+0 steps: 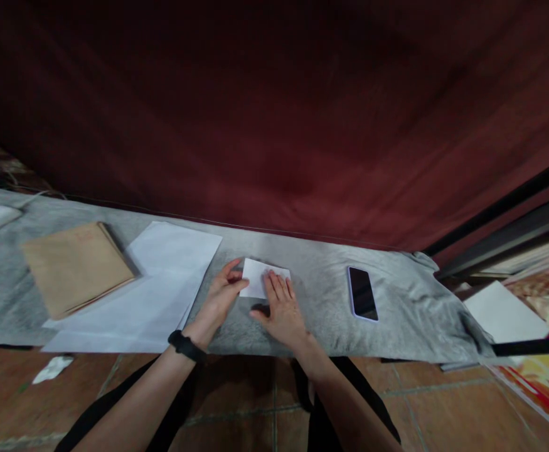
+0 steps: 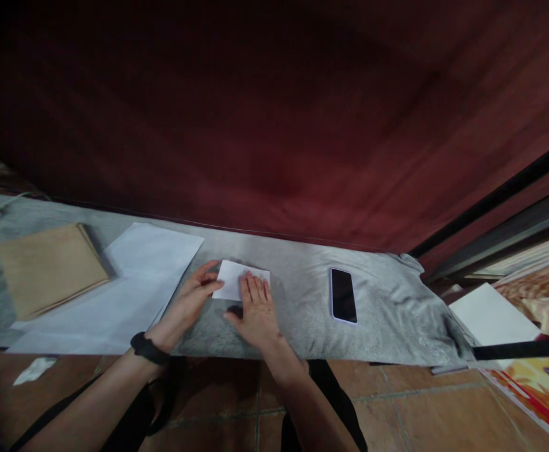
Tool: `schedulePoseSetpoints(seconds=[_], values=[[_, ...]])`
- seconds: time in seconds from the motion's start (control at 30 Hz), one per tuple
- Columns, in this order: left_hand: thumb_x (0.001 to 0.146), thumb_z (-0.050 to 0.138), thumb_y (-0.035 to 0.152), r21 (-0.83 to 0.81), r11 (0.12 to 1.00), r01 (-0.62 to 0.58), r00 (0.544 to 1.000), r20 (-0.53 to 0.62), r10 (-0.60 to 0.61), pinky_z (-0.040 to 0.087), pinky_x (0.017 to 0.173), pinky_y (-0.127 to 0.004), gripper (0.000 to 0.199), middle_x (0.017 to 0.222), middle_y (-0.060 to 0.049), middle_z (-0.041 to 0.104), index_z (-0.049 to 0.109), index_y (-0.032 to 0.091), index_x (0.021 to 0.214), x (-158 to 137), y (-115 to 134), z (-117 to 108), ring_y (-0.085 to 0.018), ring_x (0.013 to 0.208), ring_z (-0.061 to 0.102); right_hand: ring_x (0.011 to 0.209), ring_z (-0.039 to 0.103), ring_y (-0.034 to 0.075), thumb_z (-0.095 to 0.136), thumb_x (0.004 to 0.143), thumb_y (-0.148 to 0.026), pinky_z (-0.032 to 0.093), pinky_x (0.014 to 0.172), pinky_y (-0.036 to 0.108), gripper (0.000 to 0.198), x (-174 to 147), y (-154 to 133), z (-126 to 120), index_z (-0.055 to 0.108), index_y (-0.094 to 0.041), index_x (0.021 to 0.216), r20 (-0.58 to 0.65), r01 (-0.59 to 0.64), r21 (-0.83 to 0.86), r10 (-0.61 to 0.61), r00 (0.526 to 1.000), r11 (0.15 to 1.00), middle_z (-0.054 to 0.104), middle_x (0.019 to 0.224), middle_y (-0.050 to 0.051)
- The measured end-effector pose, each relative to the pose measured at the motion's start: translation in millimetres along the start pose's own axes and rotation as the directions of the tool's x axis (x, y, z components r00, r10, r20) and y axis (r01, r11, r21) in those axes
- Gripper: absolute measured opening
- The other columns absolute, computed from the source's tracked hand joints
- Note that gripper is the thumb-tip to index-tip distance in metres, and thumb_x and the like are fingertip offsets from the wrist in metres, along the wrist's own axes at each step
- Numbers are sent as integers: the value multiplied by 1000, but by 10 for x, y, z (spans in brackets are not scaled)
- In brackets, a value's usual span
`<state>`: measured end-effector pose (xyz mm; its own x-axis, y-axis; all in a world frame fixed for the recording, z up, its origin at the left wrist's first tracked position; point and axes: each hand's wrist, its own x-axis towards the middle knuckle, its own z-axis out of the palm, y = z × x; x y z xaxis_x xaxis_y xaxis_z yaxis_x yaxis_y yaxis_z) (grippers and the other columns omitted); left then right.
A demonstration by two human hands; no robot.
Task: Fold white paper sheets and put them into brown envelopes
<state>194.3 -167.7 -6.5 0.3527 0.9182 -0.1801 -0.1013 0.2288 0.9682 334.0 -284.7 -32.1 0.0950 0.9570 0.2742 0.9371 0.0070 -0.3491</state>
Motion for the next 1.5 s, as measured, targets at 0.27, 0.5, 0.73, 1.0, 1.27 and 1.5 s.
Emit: schedulePoseSetpoints(seconds=[0.27, 0.5, 0.73, 1.0, 1.27, 1.5], values=[[74, 77, 44, -120, 993, 14, 995, -100, -26, 53, 85, -32, 53, 121, -10, 67, 65, 20, 119, -66, 86, 93, -22, 109, 64, 116, 69, 24, 33, 105, -43, 54, 101, 41, 48, 183, 23, -182, 61, -17, 135, -116, -176, 798, 433, 894, 577, 71, 128, 12], [67, 76, 33, 91, 995, 28, 992, 119, -39, 50, 68, -28, 75, 85, -1, 72, 56, 16, 137, -39, -117, 120, -18, 72, 66, 91, 74, 26, 53, 91, -46, 60, 77, 37, 38, 142, 106, 88, 67, -17, 111, 118, -267, 945, 566, 816, 187, 77, 108, 14], [68, 66, 18, 476, 868, -142, 956, 292, -3, 53, 76, -32, 47, 96, -5, 76, 70, 16, 115, 208, -92, -78, -23, 85, 70, 73, 67, 21, 64, 75, -36, 54, 66, 32, 35, 95, 536, 116, 65, -19, 106, 61, -326, 926, 777, 627, 191, 71, 80, 2], [84, 55, 8, 795, 387, -467, 883, 400, 244, 48, 106, -40, 46, 130, -13, 69, 67, 17, 127, 216, -153, -53, -27, 120, 64, 130, 55, 21, 43, 94, -18, 42, 113, 39, 43, 70, 282, 98, 65, -22, 131, -205, -211, 391, 308, 929, 896, 63, 138, 8], [104, 34, 38, 788, 161, -594, 786, 525, 326, 36, 119, -46, 54, 150, -16, 54, 45, 12, 150, -69, -522, 280, -25, 142, 48, 151, 33, 26, 44, 102, -26, 23, 125, 47, 56, -5, 79, 283, 37, -16, 157, 101, -59, -85, 68, 993, 995, 36, 163, 11], [103, 29, 56, 845, -27, -534, 810, 520, 272, 25, 124, -49, 72, 161, -18, 38, 39, 6, 153, -177, -645, 144, -29, 151, 33, 151, 33, 27, 37, 105, -28, 24, 123, 49, 53, -41, 218, 272, 36, -20, 158, 30, -103, -172, 110, 993, 980, 33, 164, 8]])
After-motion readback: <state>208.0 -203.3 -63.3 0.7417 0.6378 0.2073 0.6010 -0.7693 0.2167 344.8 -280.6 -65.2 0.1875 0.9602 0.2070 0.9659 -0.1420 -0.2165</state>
